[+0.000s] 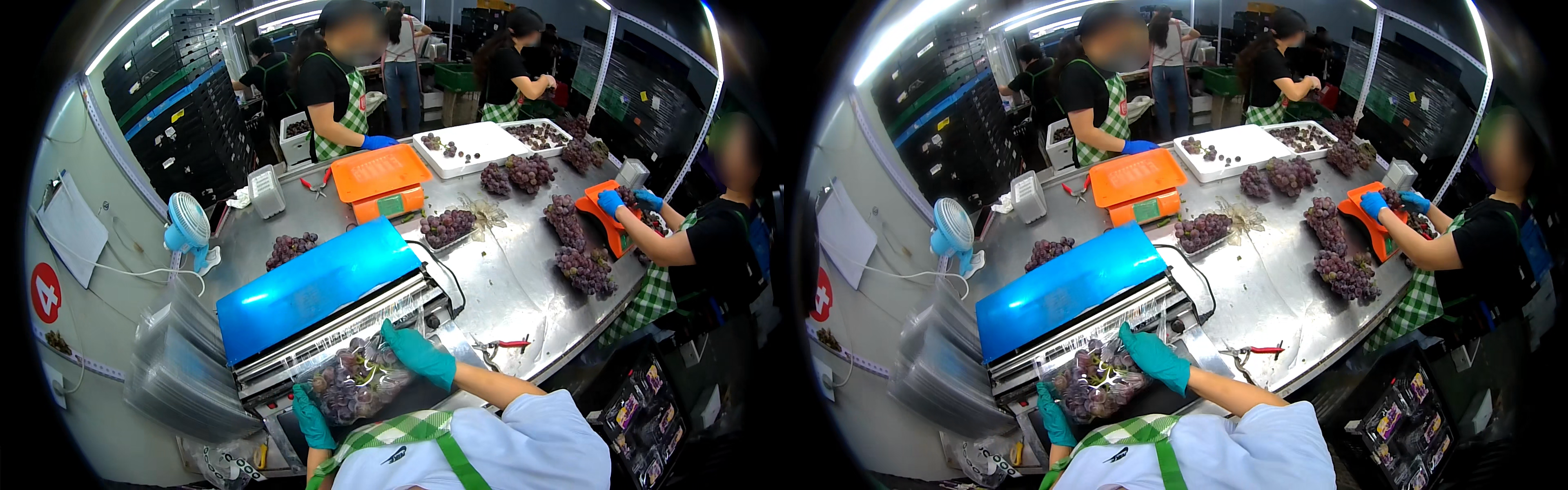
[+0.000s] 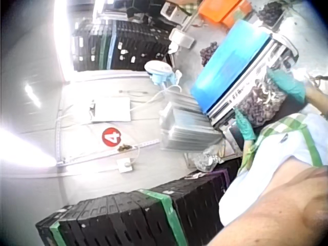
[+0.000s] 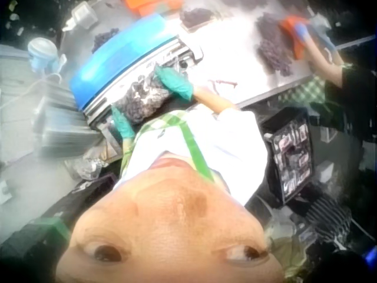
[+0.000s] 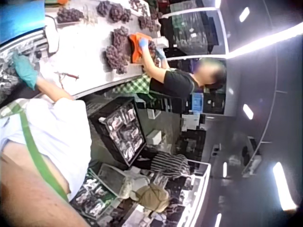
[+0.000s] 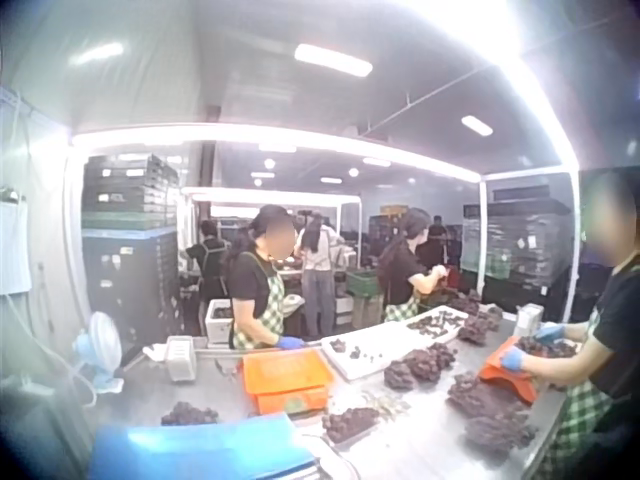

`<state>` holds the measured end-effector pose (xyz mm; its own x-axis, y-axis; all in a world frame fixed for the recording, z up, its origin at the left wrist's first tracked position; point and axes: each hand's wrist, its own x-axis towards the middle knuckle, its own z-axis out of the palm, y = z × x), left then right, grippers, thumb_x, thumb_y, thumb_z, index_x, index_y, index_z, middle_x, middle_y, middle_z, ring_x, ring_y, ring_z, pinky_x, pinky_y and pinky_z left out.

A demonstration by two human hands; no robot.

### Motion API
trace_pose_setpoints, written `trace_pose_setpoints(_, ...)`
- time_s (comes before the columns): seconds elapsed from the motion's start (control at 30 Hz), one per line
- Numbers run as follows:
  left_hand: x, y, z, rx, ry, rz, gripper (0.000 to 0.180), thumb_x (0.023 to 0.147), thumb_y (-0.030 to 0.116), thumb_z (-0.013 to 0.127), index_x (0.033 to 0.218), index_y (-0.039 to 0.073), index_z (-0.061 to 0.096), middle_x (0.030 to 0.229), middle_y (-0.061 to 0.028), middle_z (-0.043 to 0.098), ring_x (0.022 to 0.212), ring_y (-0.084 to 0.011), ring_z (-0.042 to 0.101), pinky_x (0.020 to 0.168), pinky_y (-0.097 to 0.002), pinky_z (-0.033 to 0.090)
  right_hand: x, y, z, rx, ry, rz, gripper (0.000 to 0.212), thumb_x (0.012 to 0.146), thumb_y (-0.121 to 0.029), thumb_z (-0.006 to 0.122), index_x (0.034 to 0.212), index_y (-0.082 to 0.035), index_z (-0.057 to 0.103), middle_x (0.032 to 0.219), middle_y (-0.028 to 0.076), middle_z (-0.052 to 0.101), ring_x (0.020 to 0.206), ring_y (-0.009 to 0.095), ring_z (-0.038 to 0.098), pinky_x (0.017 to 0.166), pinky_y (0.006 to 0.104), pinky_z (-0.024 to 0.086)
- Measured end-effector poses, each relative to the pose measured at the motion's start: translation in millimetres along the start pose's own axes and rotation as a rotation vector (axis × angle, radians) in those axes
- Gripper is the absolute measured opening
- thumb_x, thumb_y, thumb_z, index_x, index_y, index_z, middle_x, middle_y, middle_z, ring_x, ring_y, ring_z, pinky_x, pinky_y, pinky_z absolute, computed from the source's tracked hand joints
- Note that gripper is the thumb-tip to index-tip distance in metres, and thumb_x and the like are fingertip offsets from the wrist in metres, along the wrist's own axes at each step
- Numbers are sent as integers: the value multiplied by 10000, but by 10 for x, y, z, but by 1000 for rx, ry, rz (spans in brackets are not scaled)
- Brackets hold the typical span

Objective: The person places grape bunches onto a weighing scale, wraps them in plastic film using a heat sealer, places them in plastic containers, applies labels, and moves the finished containers into a crate.

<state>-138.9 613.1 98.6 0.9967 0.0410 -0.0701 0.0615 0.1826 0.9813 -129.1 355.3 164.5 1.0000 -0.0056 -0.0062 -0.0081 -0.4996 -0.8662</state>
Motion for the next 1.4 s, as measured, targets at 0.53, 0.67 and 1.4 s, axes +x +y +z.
trace_pose_setpoints(0.53,-193,644,618,-825,-505,-257,596,848,506,303,1229,51,361,1176,-106,454,1051,-257,458,894,-403,383,-38,-29,-44,1691,-392,215,355,883,-303,402,1108,-34,459,1037,97,530,851,204,562,709,367,497)
trace_pose_setpoints(0.67,-415,902,814,-862,-478,-191,526,858,435,327,1209,46,377,1150,-112,463,1021,-248,471,860,-381,408,-288,-348,-181,1598,-189,-10,280,886,-166,392,1111,-12,457,1044,82,534,867,169,556,769,316,480)
trace_pose_setpoints(1.4,-498,819,554,584,-174,636,607,602,187,718,1114,33,431,1068,-107,510,966,-230,506,845,-338,402,-42,101,668,1809,-526,-3,361,894,-202,334,1217,-42,345,1191,85,423,1032,187,444,917,316,376)
